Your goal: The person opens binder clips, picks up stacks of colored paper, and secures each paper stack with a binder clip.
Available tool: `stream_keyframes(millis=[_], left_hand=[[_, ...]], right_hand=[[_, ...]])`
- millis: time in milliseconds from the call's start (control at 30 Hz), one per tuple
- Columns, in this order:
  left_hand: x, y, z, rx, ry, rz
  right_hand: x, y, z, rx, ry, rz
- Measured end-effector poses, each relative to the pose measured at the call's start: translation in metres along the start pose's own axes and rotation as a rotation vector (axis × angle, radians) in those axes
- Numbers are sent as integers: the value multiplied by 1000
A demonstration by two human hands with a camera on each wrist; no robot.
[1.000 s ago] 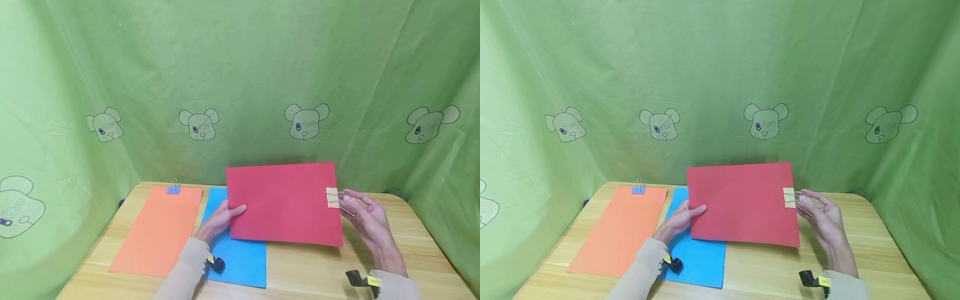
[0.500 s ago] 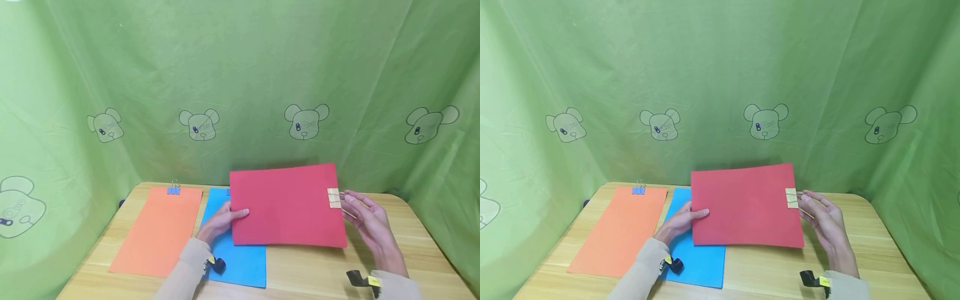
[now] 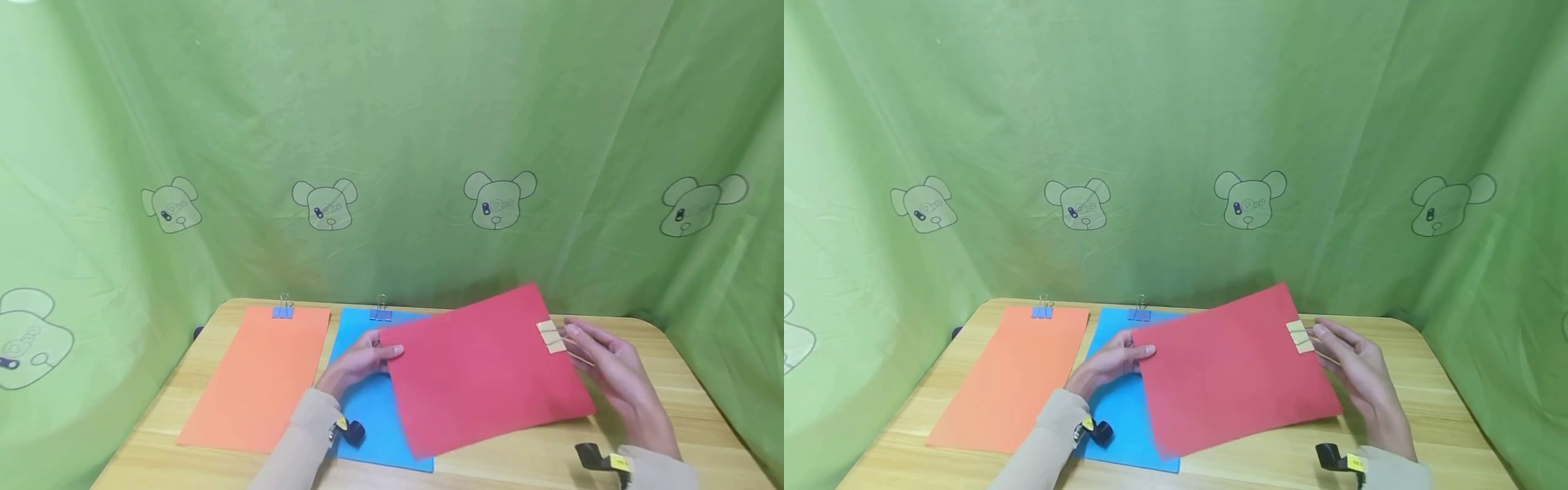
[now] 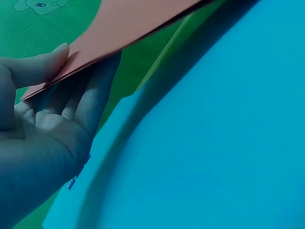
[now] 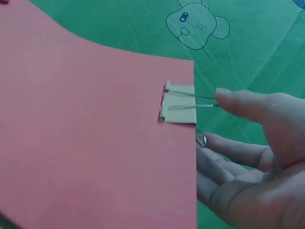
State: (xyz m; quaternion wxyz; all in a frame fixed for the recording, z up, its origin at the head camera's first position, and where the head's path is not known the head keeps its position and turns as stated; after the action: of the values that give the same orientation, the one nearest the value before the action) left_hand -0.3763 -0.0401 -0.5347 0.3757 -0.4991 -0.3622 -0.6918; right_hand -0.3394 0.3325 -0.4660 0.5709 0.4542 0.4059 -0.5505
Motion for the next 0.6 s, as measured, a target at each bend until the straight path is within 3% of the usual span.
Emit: stream_keyframes(millis=[133, 367, 500, 600], left_hand=[[-5, 4, 9, -65, -56, -39], [-16, 10, 32, -183, -265, -73], [-22, 14, 51, -268, -282, -101], [-25, 18, 65, -318, -270, -142]], right_hand=[[1, -1, -6, 18, 146, -3], [2, -2, -4, 29, 289, -30], [2, -4, 1, 39, 465, -71], [3, -4, 2, 39, 520, -87]])
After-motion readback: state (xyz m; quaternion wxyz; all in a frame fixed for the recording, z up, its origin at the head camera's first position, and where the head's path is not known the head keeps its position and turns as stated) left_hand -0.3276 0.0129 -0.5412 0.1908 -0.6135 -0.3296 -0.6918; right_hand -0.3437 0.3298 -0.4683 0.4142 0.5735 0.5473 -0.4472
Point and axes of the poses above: each hand's wrist, its own y-axis away from the middle knuckle, its own z-axis out of the palm, x = y × z, the point moved 10 cm from there along -y, towards the middle knuckle, and after that the axes turned 8 degrees about x, right-handed, at the moved point
